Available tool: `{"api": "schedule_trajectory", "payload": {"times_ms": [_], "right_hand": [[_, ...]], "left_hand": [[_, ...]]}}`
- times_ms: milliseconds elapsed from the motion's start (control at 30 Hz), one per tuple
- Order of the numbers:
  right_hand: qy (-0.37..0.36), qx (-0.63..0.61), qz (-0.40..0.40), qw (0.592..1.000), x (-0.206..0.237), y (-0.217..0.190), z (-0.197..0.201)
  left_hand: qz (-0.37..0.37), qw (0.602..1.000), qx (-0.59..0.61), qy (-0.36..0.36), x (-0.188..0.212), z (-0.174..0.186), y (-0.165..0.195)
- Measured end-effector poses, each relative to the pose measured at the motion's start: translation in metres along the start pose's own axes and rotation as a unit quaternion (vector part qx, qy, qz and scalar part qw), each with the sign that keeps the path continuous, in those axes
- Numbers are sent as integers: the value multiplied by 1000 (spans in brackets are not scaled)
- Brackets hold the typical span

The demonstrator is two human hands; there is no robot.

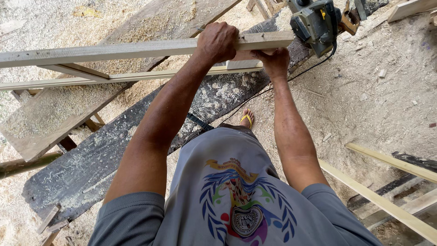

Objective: The person hammers nails into a light wooden frame resting on a dark work beam, repositioning the frame and driving nails at several points. They then pick up a tape measure to measure a wooden rail and a plywood panel, and mark the plywood with a pencil.

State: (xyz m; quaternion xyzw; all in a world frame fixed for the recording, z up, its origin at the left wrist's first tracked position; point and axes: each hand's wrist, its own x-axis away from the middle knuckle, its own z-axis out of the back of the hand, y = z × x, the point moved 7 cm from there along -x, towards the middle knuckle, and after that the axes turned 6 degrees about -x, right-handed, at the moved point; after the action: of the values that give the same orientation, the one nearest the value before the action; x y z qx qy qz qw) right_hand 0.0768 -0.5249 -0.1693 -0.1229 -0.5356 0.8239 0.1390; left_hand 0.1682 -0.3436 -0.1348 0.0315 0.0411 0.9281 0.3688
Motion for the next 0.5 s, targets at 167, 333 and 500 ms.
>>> {"api": "schedule_trajectory", "payload": {"times_ms": [167,333,500], "right_hand": [[-99,-2,63,993,-15,-3,6],[-172,9,122,978,-26,-13,7],[-260,7,200,945,-32,-19,10]], "left_hand": [[10,1000,-7,3,-2,-2,1],[41,999,-24,-14,-9,0,4],[50,998,-44,-14,-8,4,8]]}}
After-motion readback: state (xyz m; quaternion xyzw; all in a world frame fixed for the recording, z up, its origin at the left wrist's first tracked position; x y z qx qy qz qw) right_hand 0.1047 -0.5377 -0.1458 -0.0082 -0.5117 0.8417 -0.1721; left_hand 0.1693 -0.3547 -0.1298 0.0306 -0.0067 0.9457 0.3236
